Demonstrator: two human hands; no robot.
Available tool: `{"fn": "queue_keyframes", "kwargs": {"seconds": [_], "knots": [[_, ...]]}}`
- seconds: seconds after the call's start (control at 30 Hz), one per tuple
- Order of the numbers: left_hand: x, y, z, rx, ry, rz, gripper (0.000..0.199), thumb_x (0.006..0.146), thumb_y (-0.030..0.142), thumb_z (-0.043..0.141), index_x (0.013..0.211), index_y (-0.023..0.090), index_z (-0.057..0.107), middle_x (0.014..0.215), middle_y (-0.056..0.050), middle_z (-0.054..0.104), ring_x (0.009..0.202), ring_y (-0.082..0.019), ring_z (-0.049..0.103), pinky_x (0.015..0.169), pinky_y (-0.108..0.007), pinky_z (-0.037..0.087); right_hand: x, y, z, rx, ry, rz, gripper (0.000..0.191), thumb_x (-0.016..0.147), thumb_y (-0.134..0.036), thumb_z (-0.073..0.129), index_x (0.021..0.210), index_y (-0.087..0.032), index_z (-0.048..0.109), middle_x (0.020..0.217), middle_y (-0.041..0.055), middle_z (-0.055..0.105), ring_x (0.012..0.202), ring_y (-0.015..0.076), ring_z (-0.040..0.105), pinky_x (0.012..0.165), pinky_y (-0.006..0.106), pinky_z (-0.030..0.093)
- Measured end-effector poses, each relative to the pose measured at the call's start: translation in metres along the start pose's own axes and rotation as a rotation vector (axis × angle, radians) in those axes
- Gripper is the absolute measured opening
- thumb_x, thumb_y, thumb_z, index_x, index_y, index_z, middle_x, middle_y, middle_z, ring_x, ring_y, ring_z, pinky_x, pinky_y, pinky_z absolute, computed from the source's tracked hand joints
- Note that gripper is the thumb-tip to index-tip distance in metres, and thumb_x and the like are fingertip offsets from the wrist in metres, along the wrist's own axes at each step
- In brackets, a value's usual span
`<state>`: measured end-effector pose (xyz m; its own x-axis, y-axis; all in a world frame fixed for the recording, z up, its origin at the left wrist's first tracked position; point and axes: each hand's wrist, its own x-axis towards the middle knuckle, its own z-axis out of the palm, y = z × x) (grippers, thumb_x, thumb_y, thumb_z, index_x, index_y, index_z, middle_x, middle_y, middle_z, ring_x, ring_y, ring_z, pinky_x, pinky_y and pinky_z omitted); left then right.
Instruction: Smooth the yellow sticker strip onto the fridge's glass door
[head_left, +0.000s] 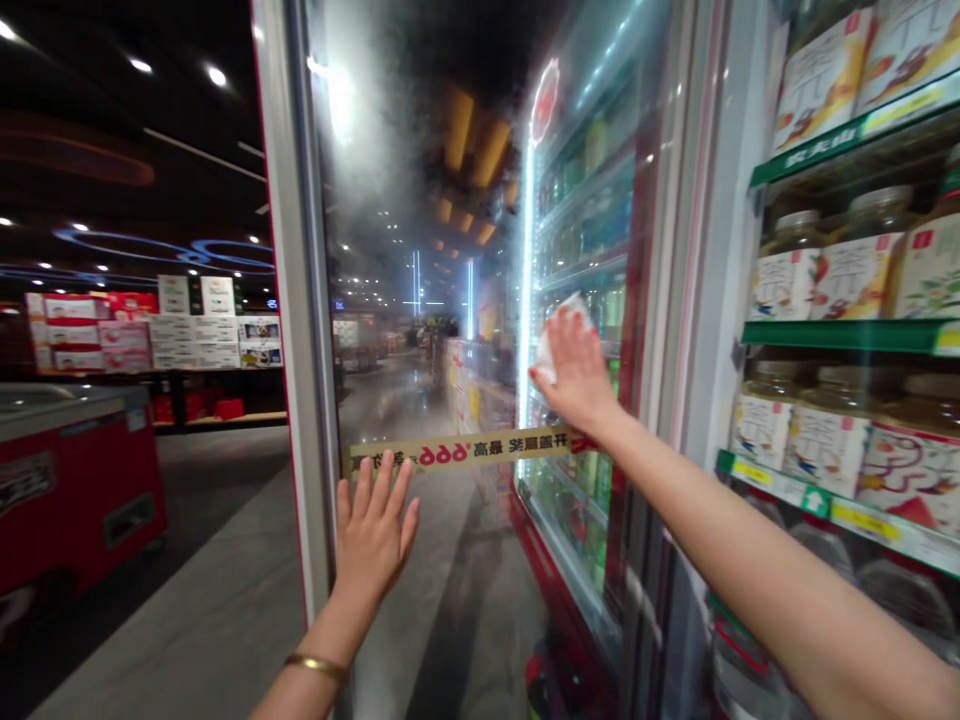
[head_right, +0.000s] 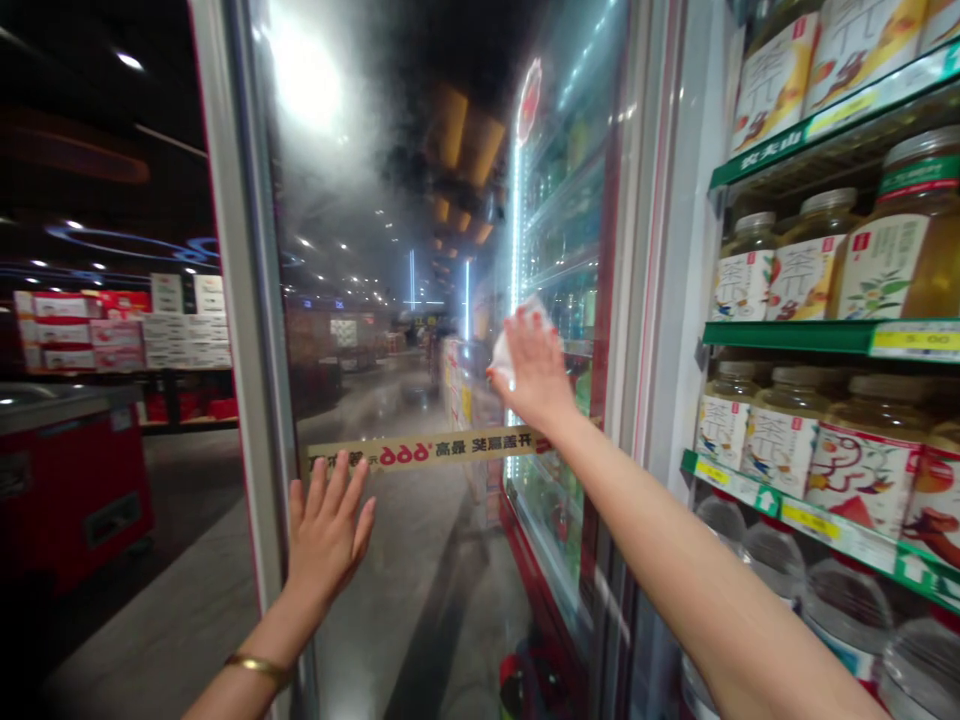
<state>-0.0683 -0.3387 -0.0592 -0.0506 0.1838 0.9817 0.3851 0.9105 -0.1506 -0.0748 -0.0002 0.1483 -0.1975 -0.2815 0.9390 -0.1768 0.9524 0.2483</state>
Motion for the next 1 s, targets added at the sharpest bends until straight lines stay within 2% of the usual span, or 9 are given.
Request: {"fn": "queue_keyframes", "kwargs": {"seconds": [0.07, 0.13, 0.3, 0.37, 0.53, 0.6, 0.77, 0.83, 1.0], "knots": [[0.008, -0.008, 0.001, 0.027, -0.002, 0.004, 0.082, 0.103, 0.036, 0.064, 0.175, 0.028, 0.025, 0.179, -0.008, 0.031, 0.173, -0.025, 0.010, 0.143, -0.052, 0.007, 0.019, 0.022, -0.003, 0.001, 0.143, 0.381, 0.084, 0.110, -0.055, 0.032, 0.177, -0.011, 0.008, 0.185, 0.0239, 0.008, 0.172, 0.0442, 0.009, 0.131, 0.078, 0.021], [0.010, -0.009, 0.001, 0.034, 0.006, 0.019, 0.084, 0.103, 0.038, 0.064, 0.175, 0.026, 0.023, 0.181, -0.008, 0.025, 0.173, -0.025, 0.009, 0.143, -0.051, 0.008, 0.029, 0.011, -0.002, 0.009, 0.207, 0.477, 0.084, 0.110, -0.057, 0.034, 0.177, -0.011, 0.013, 0.185, 0.0244, 0.007, 0.171, 0.0482, 0.007, 0.129, 0.081, 0.021], [0.007, -0.005, 0.001, 0.042, 0.023, 0.037, 0.084, 0.103, 0.037, 0.064, 0.175, 0.025, 0.024, 0.181, -0.007, 0.025, 0.173, -0.025, 0.011, 0.144, -0.048, 0.007, -0.003, -0.092, 0.011, 0.071, -0.050, -0.432, 0.073, 0.108, -0.057, 0.045, 0.176, -0.036, 0.026, 0.186, -0.0026, 0.023, 0.173, 0.0292, 0.015, 0.139, 0.057, 0.025], [0.007, -0.005, 0.001, 0.056, 0.021, 0.042, 0.084, 0.102, 0.036, 0.064, 0.175, 0.024, 0.024, 0.181, -0.007, 0.026, 0.173, -0.026, 0.011, 0.144, -0.048, 0.007, -0.001, -0.096, 0.011, 0.086, -0.096, -0.553, 0.072, 0.109, -0.053, 0.042, 0.176, -0.036, 0.023, 0.185, -0.0039, 0.025, 0.173, 0.0259, 0.016, 0.140, 0.054, 0.024], [0.007, -0.007, 0.005, 0.074, 0.007, 0.034, 0.085, 0.102, 0.036, 0.064, 0.175, 0.024, 0.023, 0.180, -0.008, 0.028, 0.173, -0.028, 0.012, 0.143, -0.051, 0.009, 0.089, -0.045, 0.008, 0.071, 0.204, 0.290, 0.085, 0.111, -0.053, 0.031, 0.178, -0.012, 0.000, 0.185, 0.0224, 0.010, 0.172, 0.0448, 0.006, 0.131, 0.082, 0.016], [0.006, -0.008, 0.006, 0.075, 0.007, 0.030, 0.086, 0.101, 0.036, 0.065, 0.175, 0.024, 0.023, 0.180, -0.009, 0.029, 0.173, -0.028, 0.012, 0.143, -0.052, 0.010, 0.112, -0.063, 0.011, 0.053, 0.237, 0.384, 0.082, 0.111, -0.050, 0.030, 0.178, -0.012, 0.004, 0.185, 0.0224, 0.011, 0.172, 0.0457, 0.007, 0.131, 0.083, 0.015], [0.005, -0.009, 0.004, 0.080, 0.005, 0.047, 0.085, 0.102, 0.035, 0.065, 0.175, 0.024, 0.023, 0.179, -0.009, 0.030, 0.173, -0.028, 0.013, 0.143, -0.052, 0.011, 0.078, -0.158, 0.018, 0.051, -0.083, -0.578, 0.077, 0.109, -0.047, 0.042, 0.178, -0.028, 0.015, 0.186, 0.0012, 0.021, 0.174, 0.0265, 0.012, 0.142, 0.058, 0.016], [0.004, -0.008, 0.004, 0.087, -0.005, 0.039, 0.085, 0.101, 0.035, 0.065, 0.175, 0.024, 0.023, 0.179, -0.009, 0.030, 0.173, -0.028, 0.013, 0.143, -0.052, 0.012, 0.072, -0.154, 0.015, 0.079, -0.119, -0.681, 0.075, 0.108, -0.050, 0.043, 0.177, -0.029, 0.020, 0.186, -0.0012, 0.023, 0.174, 0.0256, 0.012, 0.142, 0.056, 0.016], [0.002, -0.009, 0.008, 0.096, -0.037, 0.030, 0.085, 0.102, 0.036, 0.063, 0.175, 0.023, 0.022, 0.180, -0.010, 0.029, 0.173, -0.030, 0.013, 0.142, -0.055, 0.013, 0.131, -0.097, 0.005, 0.108, 0.129, 0.130, 0.083, 0.109, -0.049, 0.037, 0.177, -0.012, 0.010, 0.186, 0.0184, 0.012, 0.173, 0.0433, 0.004, 0.134, 0.080, 0.010]]}}
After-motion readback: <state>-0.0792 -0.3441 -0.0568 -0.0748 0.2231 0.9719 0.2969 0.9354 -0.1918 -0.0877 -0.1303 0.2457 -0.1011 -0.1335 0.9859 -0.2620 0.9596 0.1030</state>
